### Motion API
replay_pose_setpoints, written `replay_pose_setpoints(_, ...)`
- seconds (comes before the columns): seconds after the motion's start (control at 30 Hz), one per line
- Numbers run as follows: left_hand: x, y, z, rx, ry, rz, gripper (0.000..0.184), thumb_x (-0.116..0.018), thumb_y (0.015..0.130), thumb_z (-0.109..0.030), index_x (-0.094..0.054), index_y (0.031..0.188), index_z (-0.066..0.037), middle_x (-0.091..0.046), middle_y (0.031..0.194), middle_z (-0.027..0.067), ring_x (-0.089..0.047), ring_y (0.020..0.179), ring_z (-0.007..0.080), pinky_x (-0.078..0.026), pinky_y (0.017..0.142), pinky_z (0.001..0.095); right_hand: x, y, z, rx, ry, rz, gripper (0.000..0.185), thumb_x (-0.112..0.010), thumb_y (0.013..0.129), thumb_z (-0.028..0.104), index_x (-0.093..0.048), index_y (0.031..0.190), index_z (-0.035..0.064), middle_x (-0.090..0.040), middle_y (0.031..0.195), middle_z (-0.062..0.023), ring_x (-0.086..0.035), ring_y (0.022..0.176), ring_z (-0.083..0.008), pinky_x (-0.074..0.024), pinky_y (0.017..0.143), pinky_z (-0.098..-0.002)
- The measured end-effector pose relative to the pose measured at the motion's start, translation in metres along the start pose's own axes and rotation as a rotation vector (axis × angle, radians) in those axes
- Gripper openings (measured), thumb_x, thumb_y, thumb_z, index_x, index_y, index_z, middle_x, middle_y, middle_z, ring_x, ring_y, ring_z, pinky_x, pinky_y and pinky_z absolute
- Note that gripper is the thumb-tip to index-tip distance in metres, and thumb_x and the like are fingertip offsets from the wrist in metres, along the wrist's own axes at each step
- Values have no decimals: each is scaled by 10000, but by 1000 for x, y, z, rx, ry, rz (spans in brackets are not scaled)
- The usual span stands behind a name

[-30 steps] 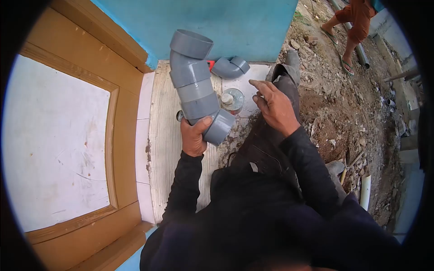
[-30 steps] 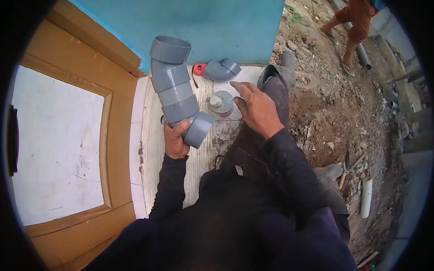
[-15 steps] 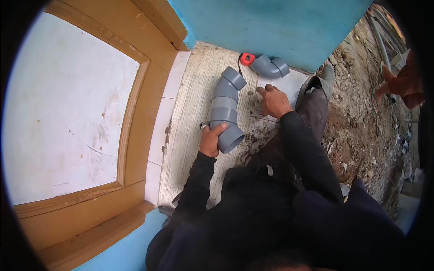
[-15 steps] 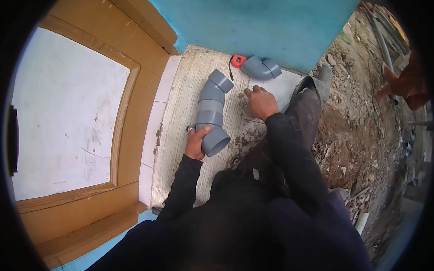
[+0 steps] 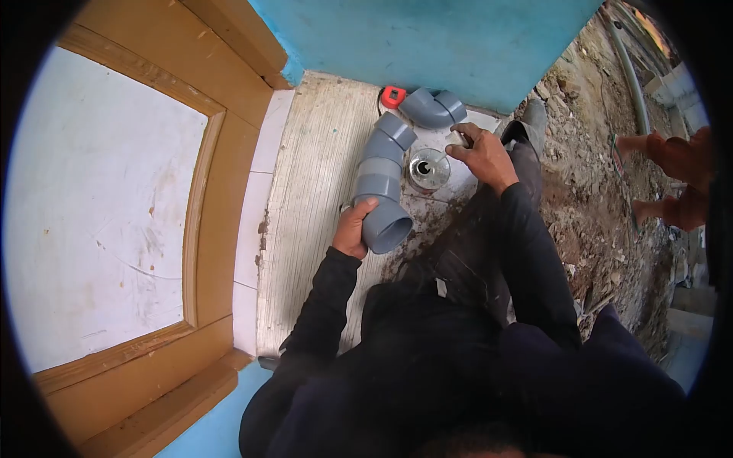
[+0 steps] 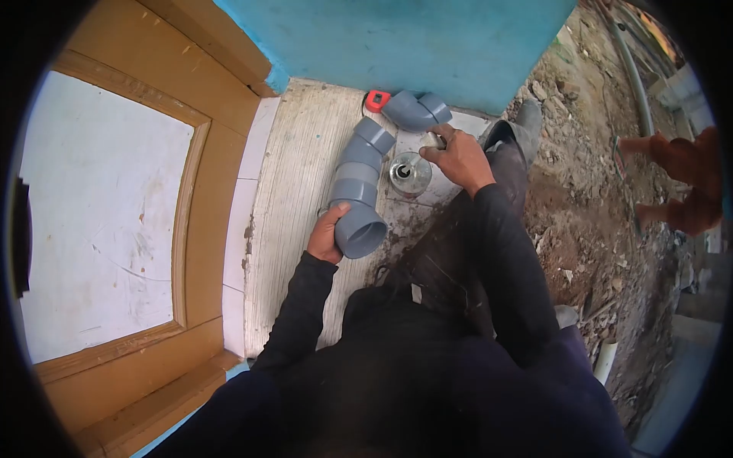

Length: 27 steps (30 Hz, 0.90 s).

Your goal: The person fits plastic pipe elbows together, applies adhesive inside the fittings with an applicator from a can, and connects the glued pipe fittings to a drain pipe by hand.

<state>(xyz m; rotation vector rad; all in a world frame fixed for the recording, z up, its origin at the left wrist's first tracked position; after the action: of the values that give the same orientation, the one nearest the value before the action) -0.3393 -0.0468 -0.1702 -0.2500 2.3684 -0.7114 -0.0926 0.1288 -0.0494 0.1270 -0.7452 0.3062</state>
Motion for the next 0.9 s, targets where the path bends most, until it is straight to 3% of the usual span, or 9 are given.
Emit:
replay_pose_setpoints(0.07, -1, 3, -1, -1, 38, 22, 532, -692, 962, -306, -553, 1324, 58, -687, 1176, 156, -704, 1040, 249, -567, 953, 388, 10, -4, 2, 32, 111, -43, 573, -767, 839, 339, -649, 1269, -21, -726, 1005, -252, -706, 957, -380, -527, 872, -430)
replay_pose_setpoints(0.1, -9, -1, -6, 3, 34, 37, 529, -692, 961, -306, -559, 1319, 60, -689, 1173, 155, -704, 1037, 247, -566, 951, 385, 14, -8, 13, -18, 178, -13, 544, -783, 854, 307, -652, 1270, -18, -724, 974, -207, -694, 891, -281, -526, 843, -374)
replay_pose_setpoints(0.23, -21, -3, -8, 1, 40, 75, 531, -691, 962, -311, -563, 1314, 65, -690, 1173, 155, -705, 1033, 246, -566, 947, 381, -1, -16, 46, 73, 462, -110, 469, -809, 879, 251, -663, 1244, -5, -722, 958, -129, -649, 876, -161, -517, 816, -315)
replay_pose_setpoints(0.37, -39, -14, -12, 7, -19, 108, 547, -675, 971, -323, -537, 1344, 52, -690, 1176, 159, -705, 1047, 255, -567, 963, 391, -13, -30, 72, 132, 256, -182, 445, -806, 850, 271, -676, 1228, 75, -727, 1095, -146, -697, 993, -339, -530, 855, -407)
replay_pose_setpoints(0.5, -48, -29, -20, 21, -186, 128, 566, -656, 977, -336, -499, 1380, 30, -682, 1199, 172, -705, 1070, 272, -579, 972, 418, -6, -48, 68, 158, -10, -265, 458, -804, 845, 276, -659, 1242, 100, -707, 1070, -134, -679, 992, -327, -526, 837, -447)
replay_pose_setpoints(0.73, -65, -38, -23, 74, -334, 194, 559, -648, 978, -347, -500, 1368, 25, -674, 1212, 176, -708, 1067, 286, -590, 964, 433, 9, -68, 75, 186, 109, -360, 447, -808, 842, 284, -668, 1231, 115, -711, 1080, -125, -683, 974, -317, -540, 822, -428)
replay_pose_setpoints(0.83, -66, -34, -23, -4, -197, 184, 561, -695, 944, -306, -511, 1356, 27, -680, 1184, 159, -711, 1033, 276, -588, 933, 411, 9, -75, 90, 304, -118, -386, 470, -817, 832, 275, -672, 1254, 127, -696, 1065, -121, -686, 959, -310, -547, 818, -427)
replay_pose_setpoints(0.9, -56, -29, -34, -174, 100, 100, 625, -749, 885, -319, -518, 1342, 40, -684, 1197, 158, -710, 1040, 266, -581, 912, 393, 20, -79, 91, 313, -137, -374, 479, -817, 831, 289, -673, 1259, 131, -690, 1060, -118, -686, 959, -308, -551, 812, -420)
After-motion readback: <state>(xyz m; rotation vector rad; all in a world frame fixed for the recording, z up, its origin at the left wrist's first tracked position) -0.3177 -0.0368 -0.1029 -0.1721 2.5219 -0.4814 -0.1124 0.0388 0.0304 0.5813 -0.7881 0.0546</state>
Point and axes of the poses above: each hand's wrist, its own y-axis towards the middle knuckle, its own x-axis out of the back of the hand, z = x × y, the point moved 8 cm from there along y, towards the middle knuckle
